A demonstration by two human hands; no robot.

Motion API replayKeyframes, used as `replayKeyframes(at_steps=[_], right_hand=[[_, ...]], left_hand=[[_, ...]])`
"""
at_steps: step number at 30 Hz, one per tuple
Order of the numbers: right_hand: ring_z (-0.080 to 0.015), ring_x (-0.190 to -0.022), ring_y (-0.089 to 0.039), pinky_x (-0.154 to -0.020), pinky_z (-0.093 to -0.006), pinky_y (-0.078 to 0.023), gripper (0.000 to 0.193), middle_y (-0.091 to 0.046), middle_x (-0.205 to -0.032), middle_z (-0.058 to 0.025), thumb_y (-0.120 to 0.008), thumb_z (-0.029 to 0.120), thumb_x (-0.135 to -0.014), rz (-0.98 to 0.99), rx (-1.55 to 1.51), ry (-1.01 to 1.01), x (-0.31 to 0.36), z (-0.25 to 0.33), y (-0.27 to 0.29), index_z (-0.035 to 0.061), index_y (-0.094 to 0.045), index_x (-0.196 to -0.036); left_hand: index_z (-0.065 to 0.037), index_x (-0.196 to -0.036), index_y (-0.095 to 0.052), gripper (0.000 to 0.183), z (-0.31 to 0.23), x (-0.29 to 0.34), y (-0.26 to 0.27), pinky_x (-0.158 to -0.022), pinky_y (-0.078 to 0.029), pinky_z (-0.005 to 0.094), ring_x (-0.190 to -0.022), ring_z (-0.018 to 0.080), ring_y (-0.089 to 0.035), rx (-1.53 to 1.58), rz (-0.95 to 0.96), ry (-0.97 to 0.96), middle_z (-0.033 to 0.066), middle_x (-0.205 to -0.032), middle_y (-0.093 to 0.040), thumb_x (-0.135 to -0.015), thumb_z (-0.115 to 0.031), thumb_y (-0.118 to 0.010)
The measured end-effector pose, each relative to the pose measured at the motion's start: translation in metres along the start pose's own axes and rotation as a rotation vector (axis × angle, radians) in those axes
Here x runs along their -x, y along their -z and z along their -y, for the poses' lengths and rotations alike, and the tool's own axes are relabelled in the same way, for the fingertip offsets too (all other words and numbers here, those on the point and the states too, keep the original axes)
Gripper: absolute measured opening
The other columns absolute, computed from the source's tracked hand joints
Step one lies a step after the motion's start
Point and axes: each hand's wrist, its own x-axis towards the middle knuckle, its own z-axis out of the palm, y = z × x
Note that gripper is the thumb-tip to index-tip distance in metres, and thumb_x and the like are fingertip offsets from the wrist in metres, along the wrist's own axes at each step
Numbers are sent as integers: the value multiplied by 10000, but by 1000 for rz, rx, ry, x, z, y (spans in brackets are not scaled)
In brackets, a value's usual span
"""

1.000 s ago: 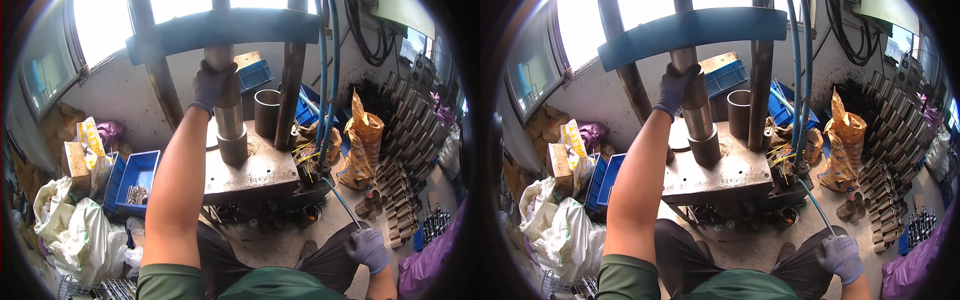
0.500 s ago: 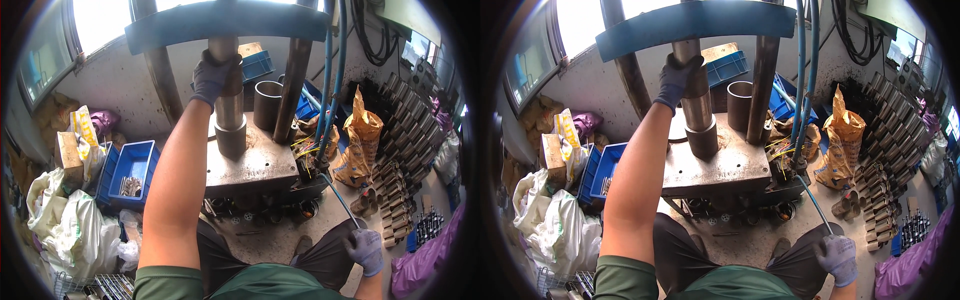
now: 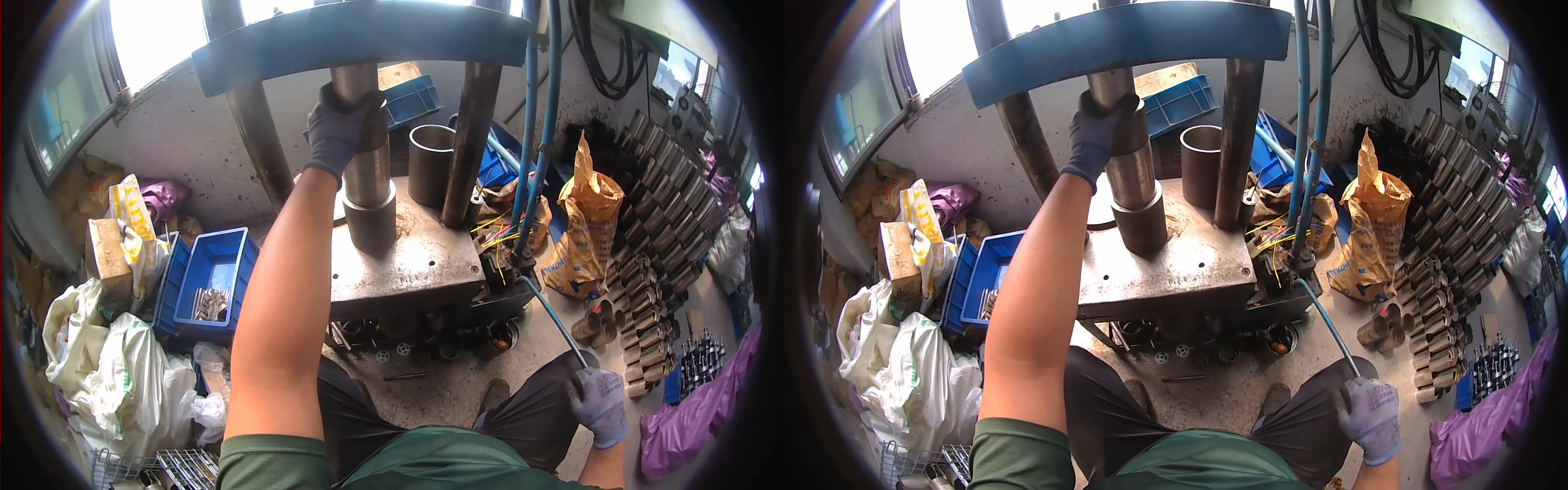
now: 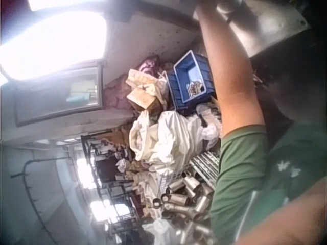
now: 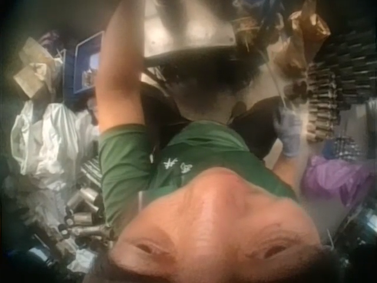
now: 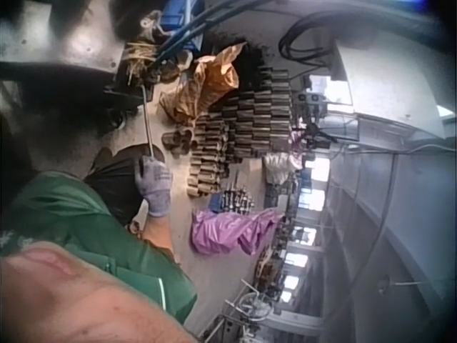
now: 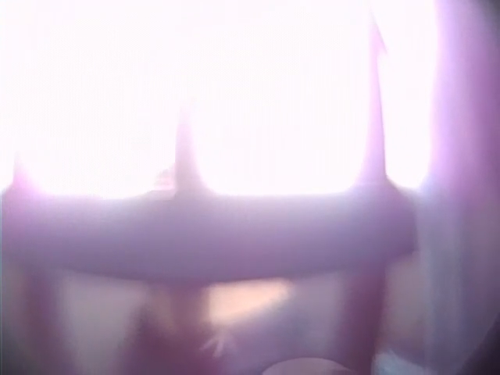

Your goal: The person places a metal cylinder into a press machine, inserts a coil, operates the machine with a lever, and then removes the assembled unit, repeating this for several cylinders.

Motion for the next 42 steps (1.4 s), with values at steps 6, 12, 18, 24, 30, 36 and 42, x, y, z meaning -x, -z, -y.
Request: replayKeyframes(at_steps=[6,12,18,24,30,36,42], right_hand=[[-382,-702,-630,-628,-481,-479,274,-627,-736,-136,-826,230,-784,-46,-68,13,-1,4,2,66,-611,-742],[-353,-704,-654,-628,-470,-497,301,-660,-728,-111,-807,307,-810,11,-29,-34,-3,5,5,83,-630,-718],[-352,-700,-655,-629,-468,-500,323,-660,-723,-110,-815,329,-806,-13,-24,-31,-3,6,6,82,-629,-712],[-356,-698,-651,-632,-469,-500,338,-654,-718,-112,-814,338,-806,18,-28,-59,-4,8,8,76,-625,-708],[-357,-699,-650,-639,-474,-498,349,-648,-712,-112,-813,346,-804,2,-5,-51,-3,7,8,76,-618,-702],[-362,-692,-642,-633,-485,-489,363,-637,-704,-116,-813,356,-804,6,-7,-50,-3,5,5,75,-607,-701],[-367,-690,-638,-629,-488,-484,364,-630,-703,-119,-808,354,-810,29,-5,-44,-3,3,4,77,-596,-707]], left_hand=[[-62,-1334,-594,928,5,5,0,-986,-545,487,-1163,412,-687,34,0,21,230,-1216,-722,-676,-657,-868],[-53,-1331,-588,900,5,13,0,-990,-542,472,-1157,403,-692,35,3,10,228,-1209,-724,-711,-649,-852],[-44,-1316,-587,860,5,19,0,-988,-534,467,-1144,399,-696,28,24,9,228,-1201,-724,-741,-632,-841],[-13,-1291,-600,839,11,22,-2,-967,-542,463,-1112,394,-709,35,11,-11,240,-1189,-727,-755,-609,-845],[-17,-1306,-588,825,10,29,-2,-976,-535,465,-1133,401,-700,37,12,-10,233,-1189,-728,-761,-579,-848],[-6,-1272,-612,784,17,31,-3,-968,-539,464,-1131,398,-701,61,15,-20,232,-1187,-730,-760,-543,-862],[1,-1268,-613,772,25,31,-5,-963,-538,471,-1133,404,-698,46,15,-22,237,-1187,-728,-758,-520,-867]])
